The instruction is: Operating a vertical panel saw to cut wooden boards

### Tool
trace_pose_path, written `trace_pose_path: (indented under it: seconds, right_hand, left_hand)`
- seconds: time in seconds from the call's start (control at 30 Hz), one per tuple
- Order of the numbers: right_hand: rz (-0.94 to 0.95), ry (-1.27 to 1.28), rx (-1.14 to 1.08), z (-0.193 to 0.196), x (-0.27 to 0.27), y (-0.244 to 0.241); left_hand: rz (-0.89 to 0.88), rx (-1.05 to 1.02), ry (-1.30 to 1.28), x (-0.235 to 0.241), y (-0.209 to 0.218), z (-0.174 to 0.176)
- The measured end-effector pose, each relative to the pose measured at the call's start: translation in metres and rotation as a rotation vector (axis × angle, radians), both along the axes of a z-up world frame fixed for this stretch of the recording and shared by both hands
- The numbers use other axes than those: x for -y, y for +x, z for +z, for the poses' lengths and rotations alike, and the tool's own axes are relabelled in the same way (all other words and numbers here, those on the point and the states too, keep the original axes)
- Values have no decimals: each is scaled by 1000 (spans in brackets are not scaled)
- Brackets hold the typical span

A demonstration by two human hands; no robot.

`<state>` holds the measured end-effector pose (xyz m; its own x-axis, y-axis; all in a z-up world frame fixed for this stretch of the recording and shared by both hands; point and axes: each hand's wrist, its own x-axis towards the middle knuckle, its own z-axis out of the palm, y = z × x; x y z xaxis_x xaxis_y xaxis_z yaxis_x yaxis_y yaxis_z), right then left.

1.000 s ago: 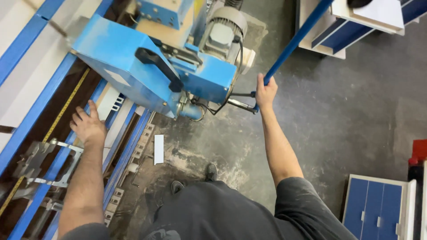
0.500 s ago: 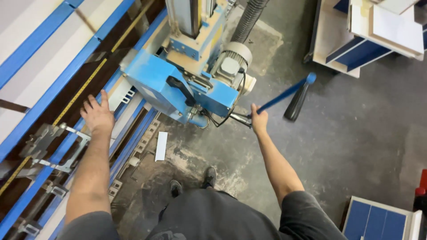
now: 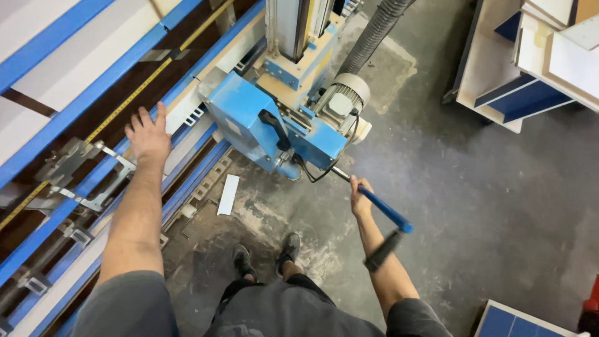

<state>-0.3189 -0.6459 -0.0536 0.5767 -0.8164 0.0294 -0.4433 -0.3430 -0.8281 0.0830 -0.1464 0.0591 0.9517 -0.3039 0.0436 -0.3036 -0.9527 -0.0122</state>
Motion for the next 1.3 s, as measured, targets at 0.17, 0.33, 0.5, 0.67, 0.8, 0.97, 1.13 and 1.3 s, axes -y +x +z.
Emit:
trace_pose_path:
  seconds: [0.17,0.33,0.5,0.67,0.8,0.97,1.13,1.3]
  right_hand:
    - [-31,88,279,54,-7,-32]
    - [-98,228,499,94,-1,-45]
    - [-65,319,667,114,11,-53]
    - [14,249,701,138,40,-54]
    - [-30,296,783,175,73,-30]
    - [-97,260,783,249,109,8]
    - [-209,233,779,280,177,56]
    - [-181,303,688,249,220,92]
  left_hand:
    - [-6,-18,-38,0,0,5]
    - [0,-38,-40,4,0,12]
    - [26,-118,-96,-9,12,-1]
    - [36,58,-379,-24,26,-35]
    - [96,262,-369,-17,68,-90]
    - [193,113,-371,5,28,-30]
    - [234,116,-481,-1,20,-26]
    - [324,104,-738,-5,18,-13]
